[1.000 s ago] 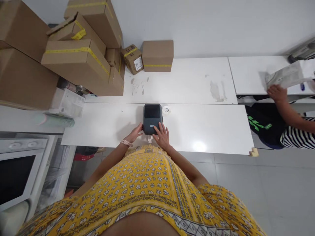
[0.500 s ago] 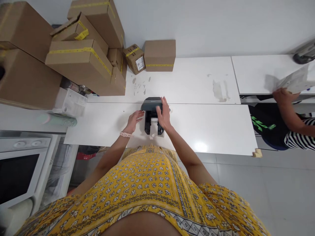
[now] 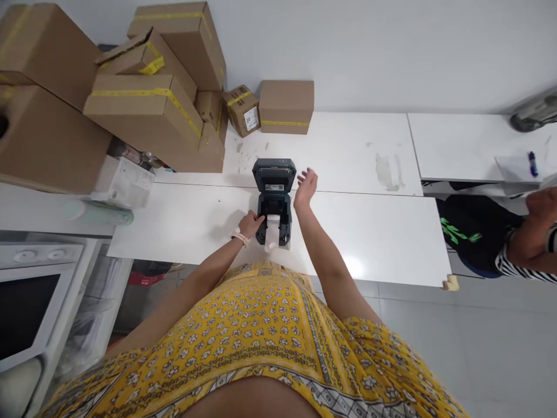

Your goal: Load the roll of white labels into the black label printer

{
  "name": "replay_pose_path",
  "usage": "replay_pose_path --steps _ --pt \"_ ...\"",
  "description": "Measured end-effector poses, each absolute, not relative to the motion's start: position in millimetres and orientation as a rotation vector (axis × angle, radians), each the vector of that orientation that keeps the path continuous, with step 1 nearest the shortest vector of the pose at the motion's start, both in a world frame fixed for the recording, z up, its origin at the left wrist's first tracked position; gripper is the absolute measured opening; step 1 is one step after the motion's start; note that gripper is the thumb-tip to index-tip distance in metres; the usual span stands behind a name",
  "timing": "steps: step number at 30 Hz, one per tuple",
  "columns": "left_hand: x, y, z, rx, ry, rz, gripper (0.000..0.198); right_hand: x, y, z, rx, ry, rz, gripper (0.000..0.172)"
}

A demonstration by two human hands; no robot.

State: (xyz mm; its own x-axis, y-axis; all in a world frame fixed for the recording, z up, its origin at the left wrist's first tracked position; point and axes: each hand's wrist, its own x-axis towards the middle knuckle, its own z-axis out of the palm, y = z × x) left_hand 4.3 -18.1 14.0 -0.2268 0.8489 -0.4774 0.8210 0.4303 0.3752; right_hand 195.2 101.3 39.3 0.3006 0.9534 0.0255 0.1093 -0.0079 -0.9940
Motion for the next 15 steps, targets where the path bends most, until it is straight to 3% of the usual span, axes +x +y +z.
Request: replay_pose_path --steps 4,10,15 --pt "-1.9 -8.2 5.0 1.412 2.012 -0.047 0.061 187.1 37.1 13.6 -1.601 -1.207 0.983 0.051" --pt "0.8 -1.2 -5.6 1.400 1.962 -0.172 0.052 163.5 9.4 1.5 -1.470 -2.218 0.714 0.037" --pt "4.6 -2.9 -0.5 1.441 1.965 -0.168 0.051 153.3 33.0 -10.4 -1.433 -2.548 0.703 0.039"
